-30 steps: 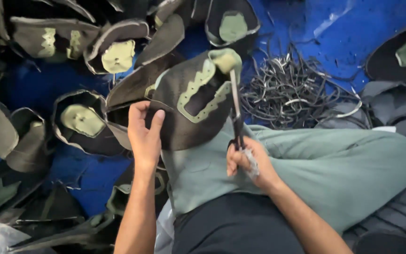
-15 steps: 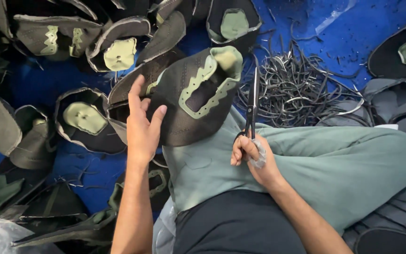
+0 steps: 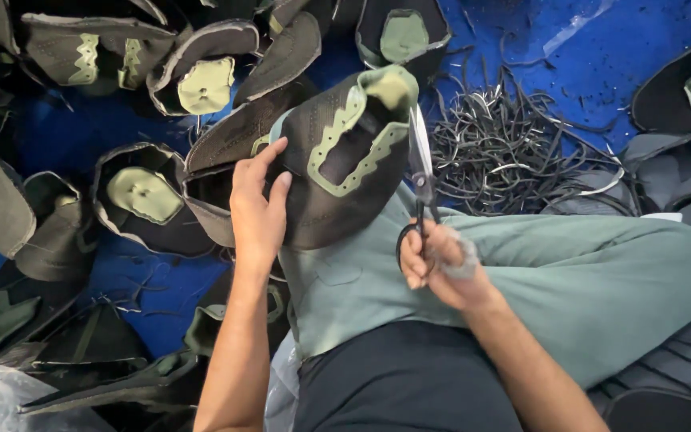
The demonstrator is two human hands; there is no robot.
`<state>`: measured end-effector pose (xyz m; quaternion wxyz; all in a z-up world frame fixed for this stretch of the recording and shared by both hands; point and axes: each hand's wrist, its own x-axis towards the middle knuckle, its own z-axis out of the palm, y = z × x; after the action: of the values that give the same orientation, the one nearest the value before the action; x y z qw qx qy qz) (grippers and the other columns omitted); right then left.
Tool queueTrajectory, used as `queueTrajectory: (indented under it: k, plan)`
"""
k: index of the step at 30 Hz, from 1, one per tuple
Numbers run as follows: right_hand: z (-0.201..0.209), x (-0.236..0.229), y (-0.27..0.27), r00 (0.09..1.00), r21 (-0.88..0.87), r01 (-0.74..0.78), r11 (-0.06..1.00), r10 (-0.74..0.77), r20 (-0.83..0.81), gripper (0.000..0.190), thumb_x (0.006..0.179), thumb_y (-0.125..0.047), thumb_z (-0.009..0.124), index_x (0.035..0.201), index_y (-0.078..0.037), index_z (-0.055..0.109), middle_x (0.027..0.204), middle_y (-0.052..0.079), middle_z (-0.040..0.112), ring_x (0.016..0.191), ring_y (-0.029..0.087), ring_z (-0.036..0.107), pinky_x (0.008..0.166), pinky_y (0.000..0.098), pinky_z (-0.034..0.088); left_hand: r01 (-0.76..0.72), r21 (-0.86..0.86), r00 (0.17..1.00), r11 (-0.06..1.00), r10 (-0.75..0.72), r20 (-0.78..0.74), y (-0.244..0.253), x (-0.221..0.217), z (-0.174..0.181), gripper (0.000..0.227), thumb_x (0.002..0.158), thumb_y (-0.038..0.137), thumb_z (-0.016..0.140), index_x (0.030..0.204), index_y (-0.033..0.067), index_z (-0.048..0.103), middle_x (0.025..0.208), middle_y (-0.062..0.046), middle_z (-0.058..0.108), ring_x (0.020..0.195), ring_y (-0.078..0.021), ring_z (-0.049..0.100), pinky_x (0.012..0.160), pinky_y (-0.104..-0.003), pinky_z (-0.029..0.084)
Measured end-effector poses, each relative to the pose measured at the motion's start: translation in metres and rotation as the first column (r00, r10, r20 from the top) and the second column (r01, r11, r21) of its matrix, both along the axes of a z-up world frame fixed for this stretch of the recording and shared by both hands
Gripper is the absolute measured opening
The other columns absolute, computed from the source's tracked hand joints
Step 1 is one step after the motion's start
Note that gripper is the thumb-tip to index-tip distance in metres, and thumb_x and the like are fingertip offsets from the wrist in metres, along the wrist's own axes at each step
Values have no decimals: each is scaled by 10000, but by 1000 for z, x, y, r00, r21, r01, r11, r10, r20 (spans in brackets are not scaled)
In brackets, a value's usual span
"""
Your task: The person trims excess material and loose threads from shoe uppers using scissors.
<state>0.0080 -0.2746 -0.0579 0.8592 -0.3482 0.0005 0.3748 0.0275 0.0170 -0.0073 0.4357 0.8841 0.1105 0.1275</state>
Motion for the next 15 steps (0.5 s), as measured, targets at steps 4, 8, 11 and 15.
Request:
queueTrajectory:
  k: [4, 8, 11, 15]
  plan:
    - [17, 19, 0, 979, 300, 46, 953, 17, -203, 650, 1028, -633, 582, 1003, 17, 578, 815, 45, 503, 755, 174, 517, 697, 293, 456, -48, -97, 994, 994, 38, -103, 1, 12, -2, 448, 910, 48, 700, 1344, 156, 666, 1068, -117, 617, 969, -268, 625, 835, -341, 517]
    - [39, 43, 2, 971, 362, 31, 932, 58, -234, 674, 969, -669, 567, 1009, 4, 577, 819, 45, 493, 766, 195, 514, 715, 285, 461, -30, -66, 999, 997, 27, -39, 8, 35, -20, 433, 910, 40, 716, 1334, 118, 679, 1073, -114, 648, 990, -230, 634, 871, -327, 512]
    - [43, 57, 5, 946, 356, 64, 932, 57, -320, 665, 967, -647, 570, 997, 17, 575, 833, 64, 550, 780, 199, 537, 722, 282, 474, -17, -239, 999, 971, 7, -44, 15, 47, -32, 427, 911, 26, 703, 1334, 76, 681, 1134, -96, 696, 1005, -178, 653, 904, -297, 520]
    - [1, 86, 13, 960, -281, 281, 918, -261, 105, 344, 1018, -394, 656, 955, -76, 539, 885, 74, 641, 786, 183, 597, 687, 303, 492, -2, -445, 999, 896, -21, -46, 18, 49, -32, 426, 908, 12, 672, 1334, 36, 668, 1237, -74, 734, 1048, -124, 676, 952, -266, 526]
